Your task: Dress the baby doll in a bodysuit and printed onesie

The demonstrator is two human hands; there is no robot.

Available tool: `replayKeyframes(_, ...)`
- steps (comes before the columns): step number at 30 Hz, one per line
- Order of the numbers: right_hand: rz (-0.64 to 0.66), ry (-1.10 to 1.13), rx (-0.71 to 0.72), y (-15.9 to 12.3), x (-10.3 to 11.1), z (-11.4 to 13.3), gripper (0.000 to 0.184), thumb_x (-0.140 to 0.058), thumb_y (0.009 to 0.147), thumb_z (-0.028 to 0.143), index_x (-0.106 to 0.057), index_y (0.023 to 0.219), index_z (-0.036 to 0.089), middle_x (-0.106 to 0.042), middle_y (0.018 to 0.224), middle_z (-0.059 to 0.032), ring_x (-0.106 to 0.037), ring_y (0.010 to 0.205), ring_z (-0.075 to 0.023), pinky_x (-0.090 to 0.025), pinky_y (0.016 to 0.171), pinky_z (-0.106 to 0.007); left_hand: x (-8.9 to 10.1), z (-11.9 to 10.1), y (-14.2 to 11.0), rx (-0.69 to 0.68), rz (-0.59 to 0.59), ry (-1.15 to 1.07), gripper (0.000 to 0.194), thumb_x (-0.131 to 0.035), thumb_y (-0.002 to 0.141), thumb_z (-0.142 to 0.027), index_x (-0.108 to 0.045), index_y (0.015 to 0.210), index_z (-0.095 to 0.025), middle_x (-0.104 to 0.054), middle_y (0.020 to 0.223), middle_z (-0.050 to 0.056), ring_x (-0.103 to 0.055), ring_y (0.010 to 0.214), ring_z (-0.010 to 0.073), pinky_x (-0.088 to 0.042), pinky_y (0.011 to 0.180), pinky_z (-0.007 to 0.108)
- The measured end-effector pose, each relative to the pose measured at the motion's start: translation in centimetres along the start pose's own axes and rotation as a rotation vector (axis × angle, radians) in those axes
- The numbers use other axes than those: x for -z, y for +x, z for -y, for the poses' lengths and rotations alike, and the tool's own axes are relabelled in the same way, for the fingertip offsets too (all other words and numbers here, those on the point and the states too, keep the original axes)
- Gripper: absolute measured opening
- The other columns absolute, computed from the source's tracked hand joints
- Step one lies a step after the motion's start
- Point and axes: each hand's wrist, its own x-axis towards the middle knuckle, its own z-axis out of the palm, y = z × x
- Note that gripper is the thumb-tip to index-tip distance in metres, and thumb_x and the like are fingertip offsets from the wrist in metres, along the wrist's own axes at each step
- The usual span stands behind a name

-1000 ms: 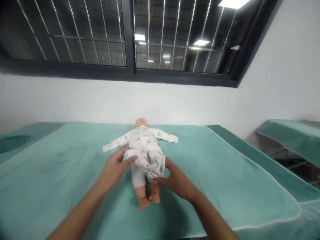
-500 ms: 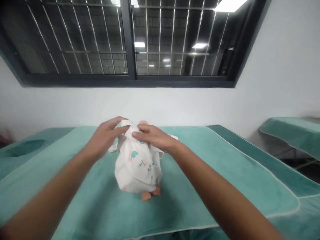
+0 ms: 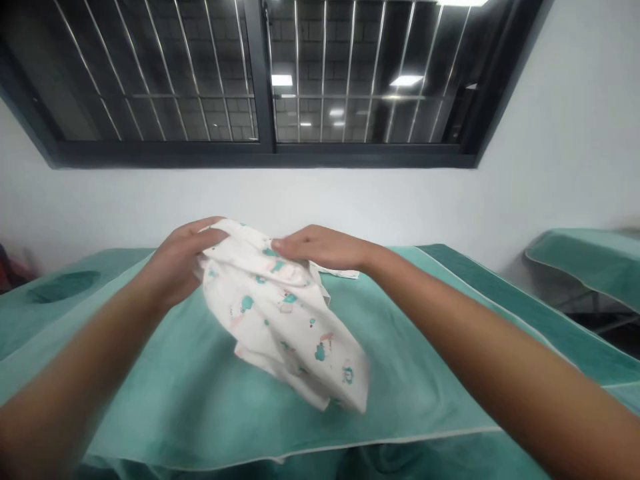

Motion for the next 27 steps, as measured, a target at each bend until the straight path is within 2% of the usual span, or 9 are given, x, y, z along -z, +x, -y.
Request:
replayKeyframes(2,-0.030,-0.048,0.012,-0.2,0.5,0.1,0.044,-0.060,0.080,0.058,-0.063,0.069,0.016,-0.055,0.070,0.0003,-0.046,0.064,-0.0114,-0.034,0.059,-0.025,0.7,0.2,0.1,0.042,0.053,0.047,0.021,-0.067,0.076,-0.035,-0.066,0.084,-0.016,-0.059,0.071,0.002,-0.055,0.062,0.0134,-0.040,0.052,0.022)
replayKeyframes(5,-0.289,-0.014,0.108,-0.2,0.1,0.5,0.046,-0.059,0.081,0.058,-0.056,0.063,0.016,-0.044,0.061,0.0035,-0.040,0.058,-0.0092,-0.030,0.054,-0.023,0.9,-0.1,0.0,0.035,0.109,0.101,0.022,-0.069,0.076,-0.037,-0.065,0.086,-0.017,-0.061,0.078,0.002,-0.057,0.067,0.0137,-0.041,0.055,0.023)
replayKeyframes(7,-0.442,0.017,0.164,0.1,-0.6,1.0,0.047,-0.058,0.081,0.060,-0.053,0.062,0.017,-0.041,0.059,0.0043,-0.037,0.055,-0.0084,-0.028,0.051,-0.023,0.1,-0.5,-0.1,-0.012,0.183,0.132,0.027,-0.071,0.074,-0.035,-0.065,0.095,-0.019,-0.064,0.089,0.003,-0.060,0.077,0.0160,-0.045,0.062,0.025)
replayKeyframes(10,-0.502,0.046,0.207,0.7,-1.8,1.7,0.048,-0.060,0.080,0.060,-0.053,0.062,0.017,-0.042,0.058,0.0045,-0.037,0.053,-0.0078,-0.028,0.049,-0.022,-1.8,-0.9,-0.4,-0.065,0.312,0.186,0.037,-0.074,0.072,-0.034,-0.064,0.105,-0.020,-0.066,0.101,0.005,-0.061,0.090,0.0202,-0.048,0.074,0.030)
replayKeyframes(13,-0.449,0.121,0.228,0.9,-2.2,1.9,0.047,-0.057,0.082,0.060,-0.057,0.066,0.016,-0.048,0.059,0.0037,-0.042,0.053,-0.0078,-0.032,0.049,-0.021,-3.5,-0.6,-0.2,-0.096,0.261,0.172,0.032,-0.071,0.074,-0.037,-0.065,0.100,-0.019,-0.066,0.094,0.004,-0.062,0.083,0.0199,-0.047,0.072,0.030)
replayKeyframes(18,-0.010,0.094,0.020,0.2,-1.0,0.3,0.035,-0.071,0.074,0.050,-0.071,0.081,0.015,-0.067,0.077,-0.0020,-0.060,0.069,-0.0147,-0.044,0.058,-0.024,-3.7,0.6,0.6,-0.156,-0.081,-0.148,0.022,-0.066,0.078,-0.035,-0.061,0.094,-0.021,-0.064,0.081,0.000,-0.059,0.070,0.0151,-0.045,0.063,0.025)
replayKeyframes(20,0.008,0.130,-0.011,0.1,-0.7,-0.7,0.033,-0.075,0.071,0.045,-0.072,0.083,0.015,-0.069,0.081,-0.0032,-0.062,0.074,-0.0169,-0.047,0.062,-0.025,-3.6,1.1,0.7,-0.107,-0.091,-0.215,0.022,-0.066,0.079,-0.037,-0.061,0.092,-0.020,-0.062,0.078,0.000,-0.057,0.065,0.0139,-0.045,0.062,0.025)
replayKeyframes(24,-0.365,0.426,0.091,0.8,-0.9,-2.4,0.031,-0.072,0.076,0.045,-0.068,0.082,0.015,-0.067,0.074,-0.0014,-0.060,0.066,-0.0130,-0.047,0.061,-0.023,-3.9,2.2,0.0,0.082,0.194,-0.091,0.034,-0.065,0.079,-0.048,-0.063,0.093,-0.017,-0.055,0.064,-0.001,-0.044,0.047,0.0087,-0.035,0.047,0.023)
replayKeyframes(27,-0.423,0.582,0.123,1.2,-1.6,-3.3,0.030,-0.072,0.076,0.045,-0.064,0.077,0.016,-0.063,0.067,0.0017,-0.054,0.057,-0.0090,-0.043,0.053,-0.019,-4.2,2.8,-0.4,0.171,0.402,0.084,0.035,-0.070,0.074,-0.048,-0.066,0.087,-0.015,-0.055,0.060,-0.001,-0.041,0.044,0.0083,-0.029,0.044,0.023)
